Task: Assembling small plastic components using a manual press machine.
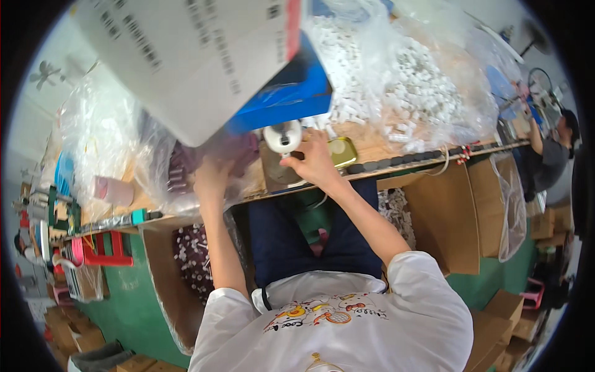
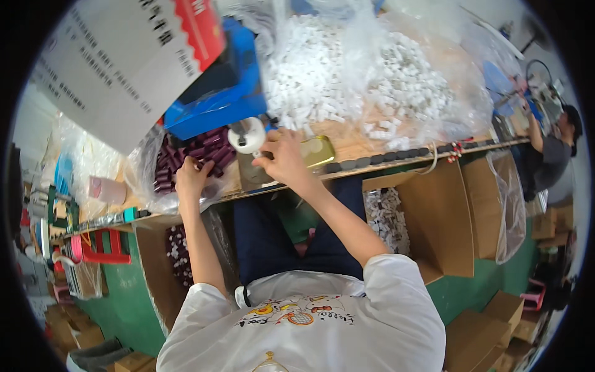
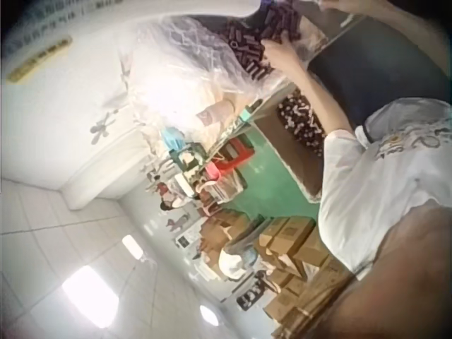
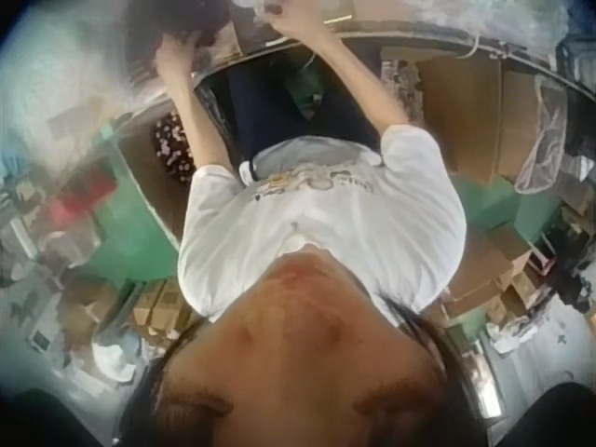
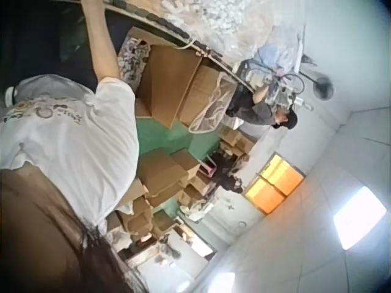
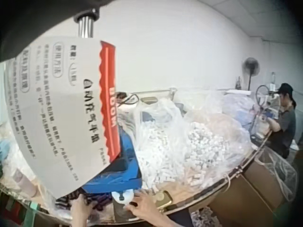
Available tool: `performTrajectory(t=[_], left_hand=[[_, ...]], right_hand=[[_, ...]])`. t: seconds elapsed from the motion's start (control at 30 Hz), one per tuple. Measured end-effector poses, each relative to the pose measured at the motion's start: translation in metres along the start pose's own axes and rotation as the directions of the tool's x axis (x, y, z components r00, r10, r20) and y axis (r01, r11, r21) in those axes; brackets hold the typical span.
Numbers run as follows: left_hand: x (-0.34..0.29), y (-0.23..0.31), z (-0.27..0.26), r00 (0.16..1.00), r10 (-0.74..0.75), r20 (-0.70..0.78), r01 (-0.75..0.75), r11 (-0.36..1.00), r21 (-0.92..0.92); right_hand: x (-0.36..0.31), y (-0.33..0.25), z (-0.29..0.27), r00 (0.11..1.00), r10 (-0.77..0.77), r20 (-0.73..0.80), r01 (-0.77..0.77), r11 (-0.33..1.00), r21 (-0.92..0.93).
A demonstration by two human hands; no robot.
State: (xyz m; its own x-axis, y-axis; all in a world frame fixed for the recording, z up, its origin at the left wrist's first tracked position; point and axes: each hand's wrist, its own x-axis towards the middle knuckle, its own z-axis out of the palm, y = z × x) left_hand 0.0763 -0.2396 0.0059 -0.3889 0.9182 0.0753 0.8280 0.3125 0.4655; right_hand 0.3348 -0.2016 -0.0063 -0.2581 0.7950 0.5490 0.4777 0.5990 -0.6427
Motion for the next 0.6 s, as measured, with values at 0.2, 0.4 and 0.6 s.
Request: performTrajectory(t=[0.2,0.4,0.6], left_hand=[[-0.004,-0.005,0.006,0.996,0.075,-0.047,-0.087,0.938,-0.336],[-0.026,0.026,0.004,0.981,0.177,-0.080,-0.171,0.593,-0.787],[-0.034,0.092,0.026,0.901,0.431,-0.045,-0.343,0.646,-0.682]], right_hand=[[-0.002,-0.015,-0.014,0.990,0.144,-0.003,-0.144,0.987,-0.071],[-0.009,-0.002,-0.018,0.939,0.294,0.179,-0.328,0.922,0.207],[-0.022,0.109,-0.182,0.974,0.208,-0.090,-0.226,0.877,-0.424]])
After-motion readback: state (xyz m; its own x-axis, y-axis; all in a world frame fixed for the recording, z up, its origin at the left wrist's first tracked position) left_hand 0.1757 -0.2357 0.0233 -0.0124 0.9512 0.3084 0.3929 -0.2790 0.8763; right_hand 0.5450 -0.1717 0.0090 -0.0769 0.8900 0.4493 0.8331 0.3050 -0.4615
